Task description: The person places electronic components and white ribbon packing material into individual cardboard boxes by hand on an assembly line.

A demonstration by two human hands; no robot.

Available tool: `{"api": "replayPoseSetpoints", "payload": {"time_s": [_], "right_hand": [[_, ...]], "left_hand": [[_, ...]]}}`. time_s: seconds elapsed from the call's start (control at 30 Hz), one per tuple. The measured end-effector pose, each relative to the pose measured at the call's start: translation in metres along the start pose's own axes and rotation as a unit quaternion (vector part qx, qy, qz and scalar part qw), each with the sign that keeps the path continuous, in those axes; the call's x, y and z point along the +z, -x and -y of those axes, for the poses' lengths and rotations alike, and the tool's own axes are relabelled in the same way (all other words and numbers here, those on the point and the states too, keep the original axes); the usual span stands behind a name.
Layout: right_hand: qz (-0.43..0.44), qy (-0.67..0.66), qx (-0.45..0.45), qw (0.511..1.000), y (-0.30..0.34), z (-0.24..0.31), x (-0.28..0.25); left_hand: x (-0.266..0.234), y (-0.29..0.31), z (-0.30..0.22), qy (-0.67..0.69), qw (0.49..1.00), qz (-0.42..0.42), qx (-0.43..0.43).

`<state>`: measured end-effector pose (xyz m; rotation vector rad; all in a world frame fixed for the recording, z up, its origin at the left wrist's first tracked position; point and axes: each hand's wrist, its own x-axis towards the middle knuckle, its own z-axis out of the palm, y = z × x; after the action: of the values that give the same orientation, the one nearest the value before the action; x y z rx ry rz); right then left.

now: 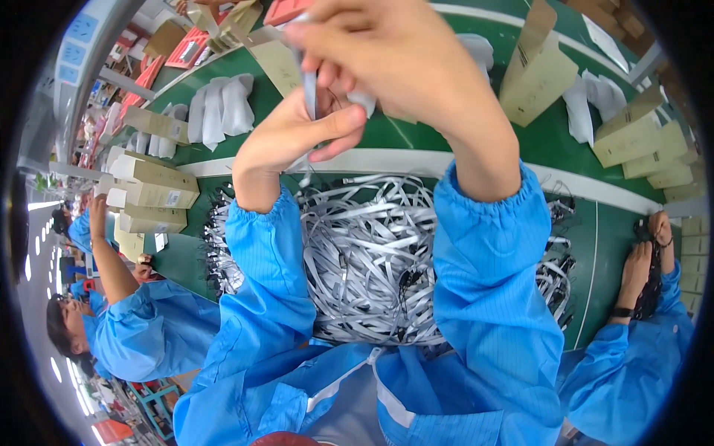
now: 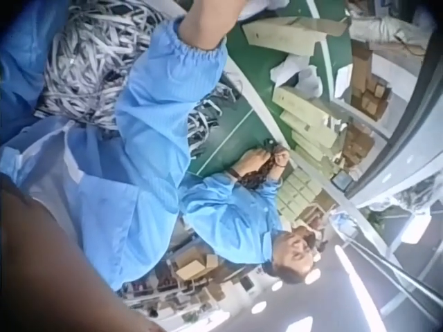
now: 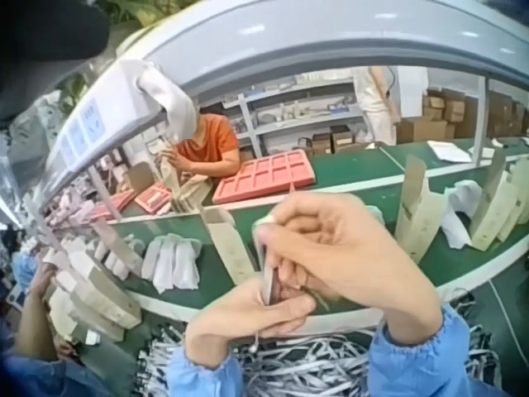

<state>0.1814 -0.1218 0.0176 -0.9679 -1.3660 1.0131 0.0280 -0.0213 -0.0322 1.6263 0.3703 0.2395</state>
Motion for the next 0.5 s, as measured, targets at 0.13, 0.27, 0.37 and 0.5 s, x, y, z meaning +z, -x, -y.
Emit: {"api": "replayPoseSetpoints", "payload": {"time_s": [0.13, 0.27, 0.37, 0.5], "right_hand": [[-0.137, -0.009, -0.047, 0.989, 0.003, 0.005, -0.011], [-0.124, -0.013, -0.092, 0.988, -0.006, -0.016, -0.016], [-0.031, 0.088, -0.08, 0.992, -0.023, -0.035, 0.005], [0.011, 0.222, -0.108, 0.969, -0.029, -0.067, 0.022]], "left_hand": [[-0.044, 0.007, 0.011, 0.043, 0.984, 0.172, 0.024], [-0.027, -0.003, 0.014, 0.232, 0.937, -0.169, 0.197], [-0.009, -0.001, -0.011, 0.461, 0.825, -0.295, 0.139], [-0.011, 0.001, -0.013, 0.512, 0.783, -0.345, 0.08]]}}
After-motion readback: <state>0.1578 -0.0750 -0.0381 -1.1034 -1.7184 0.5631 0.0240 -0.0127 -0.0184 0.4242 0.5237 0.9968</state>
